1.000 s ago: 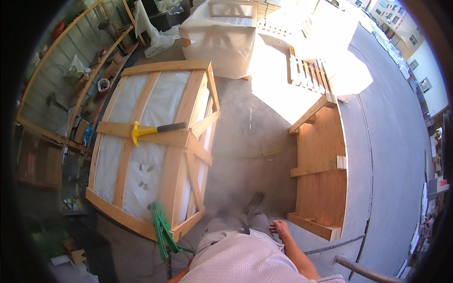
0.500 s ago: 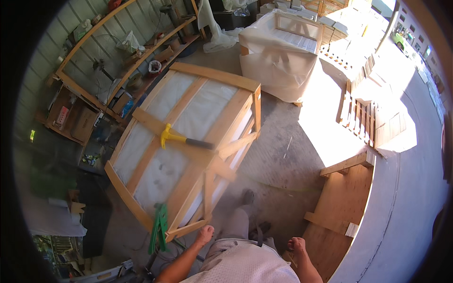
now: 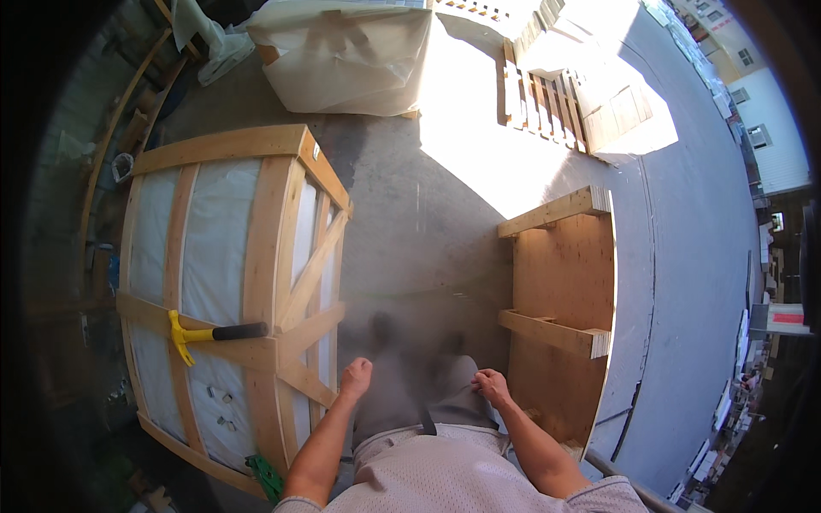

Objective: The person straps a wooden crate using a green plastic band and a tensioning tool. They pull the band around the crate, thread it through the tensioner, and tighten it to secure the crate.

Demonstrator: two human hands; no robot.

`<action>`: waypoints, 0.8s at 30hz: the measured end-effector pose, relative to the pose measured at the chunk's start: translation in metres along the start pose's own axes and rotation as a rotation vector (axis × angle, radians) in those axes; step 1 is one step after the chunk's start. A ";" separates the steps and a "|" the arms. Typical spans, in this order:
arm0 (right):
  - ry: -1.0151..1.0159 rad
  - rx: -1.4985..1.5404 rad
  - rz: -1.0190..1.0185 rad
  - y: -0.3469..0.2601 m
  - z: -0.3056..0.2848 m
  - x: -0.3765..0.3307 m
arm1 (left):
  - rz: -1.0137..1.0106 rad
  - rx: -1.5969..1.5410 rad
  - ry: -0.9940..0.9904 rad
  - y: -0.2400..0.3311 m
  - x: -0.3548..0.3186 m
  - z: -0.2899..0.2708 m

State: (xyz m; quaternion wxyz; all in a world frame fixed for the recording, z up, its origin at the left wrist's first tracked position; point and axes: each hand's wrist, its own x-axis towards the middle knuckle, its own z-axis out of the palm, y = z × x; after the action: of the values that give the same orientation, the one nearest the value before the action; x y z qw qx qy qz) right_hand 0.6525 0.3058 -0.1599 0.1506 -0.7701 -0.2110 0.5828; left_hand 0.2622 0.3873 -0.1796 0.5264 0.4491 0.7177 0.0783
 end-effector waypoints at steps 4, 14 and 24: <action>0.176 -0.349 -0.061 0.031 -0.006 0.022 | -0.002 0.173 -0.087 0.013 0.046 0.031; 0.249 -0.851 -0.202 0.029 0.003 0.095 | -0.005 0.411 -0.206 0.006 0.234 0.175; 0.261 -0.713 -0.165 0.012 -0.030 0.148 | 0.228 0.629 -0.104 -0.044 0.451 0.405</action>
State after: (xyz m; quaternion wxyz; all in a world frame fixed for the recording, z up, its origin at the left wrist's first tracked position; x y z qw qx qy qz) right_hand 0.7175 0.3697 -0.2810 -0.0546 -0.8222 -0.4410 0.3558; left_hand 0.5527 0.5439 -0.6897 0.3857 0.6703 0.6240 -0.1118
